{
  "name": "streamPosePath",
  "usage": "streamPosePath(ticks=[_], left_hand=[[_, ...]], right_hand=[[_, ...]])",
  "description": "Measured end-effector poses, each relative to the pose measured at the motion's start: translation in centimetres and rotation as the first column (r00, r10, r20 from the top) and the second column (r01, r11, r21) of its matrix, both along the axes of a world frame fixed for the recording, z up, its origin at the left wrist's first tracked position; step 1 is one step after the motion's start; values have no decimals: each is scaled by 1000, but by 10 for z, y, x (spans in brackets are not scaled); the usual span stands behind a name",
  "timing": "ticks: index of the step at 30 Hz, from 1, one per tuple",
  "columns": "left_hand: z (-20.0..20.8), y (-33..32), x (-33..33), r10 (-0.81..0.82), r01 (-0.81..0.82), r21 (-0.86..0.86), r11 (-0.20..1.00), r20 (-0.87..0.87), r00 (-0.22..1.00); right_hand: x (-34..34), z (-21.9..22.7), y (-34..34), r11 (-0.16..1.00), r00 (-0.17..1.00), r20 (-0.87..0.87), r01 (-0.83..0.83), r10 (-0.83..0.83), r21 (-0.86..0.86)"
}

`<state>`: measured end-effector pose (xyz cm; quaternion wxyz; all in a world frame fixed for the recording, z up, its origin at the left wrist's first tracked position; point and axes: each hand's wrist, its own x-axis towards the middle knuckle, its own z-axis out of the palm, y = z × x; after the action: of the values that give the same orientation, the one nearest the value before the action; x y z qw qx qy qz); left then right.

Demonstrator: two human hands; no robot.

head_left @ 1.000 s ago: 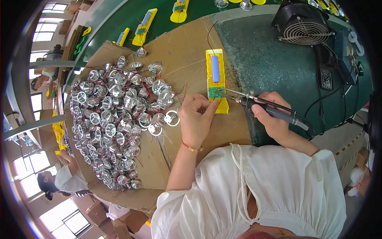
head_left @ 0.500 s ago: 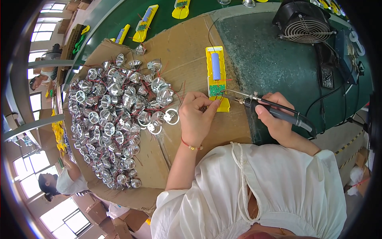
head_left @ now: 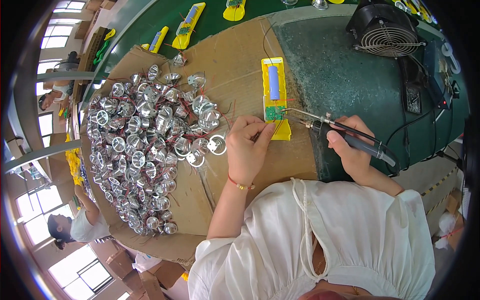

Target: Soldering electrical components onto small circuit boards on a factory assembly line.

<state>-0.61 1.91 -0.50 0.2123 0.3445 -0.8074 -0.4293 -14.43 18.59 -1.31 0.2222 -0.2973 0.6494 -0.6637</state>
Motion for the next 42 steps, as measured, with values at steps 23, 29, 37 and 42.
streamPosePath(ticks=[23,29,37,42], left_hand=[[-3,2,-9,66,-55,-209,976,45,997],[-5,3,-8,55,-43,-226,973,45,997],[-3,0,-9,62,-54,-234,971,29,998],[-4,-3,-6,21,5,-258,966,98,995]], right_hand=[[5,0,-15,1000,997,76,-16,15,11],[7,1,-14,1000,993,117,-13,9,29],[3,1,-6,999,1000,11,21,-20,-44],[0,-4,-3,999,1000,5,26,-26,-23]])
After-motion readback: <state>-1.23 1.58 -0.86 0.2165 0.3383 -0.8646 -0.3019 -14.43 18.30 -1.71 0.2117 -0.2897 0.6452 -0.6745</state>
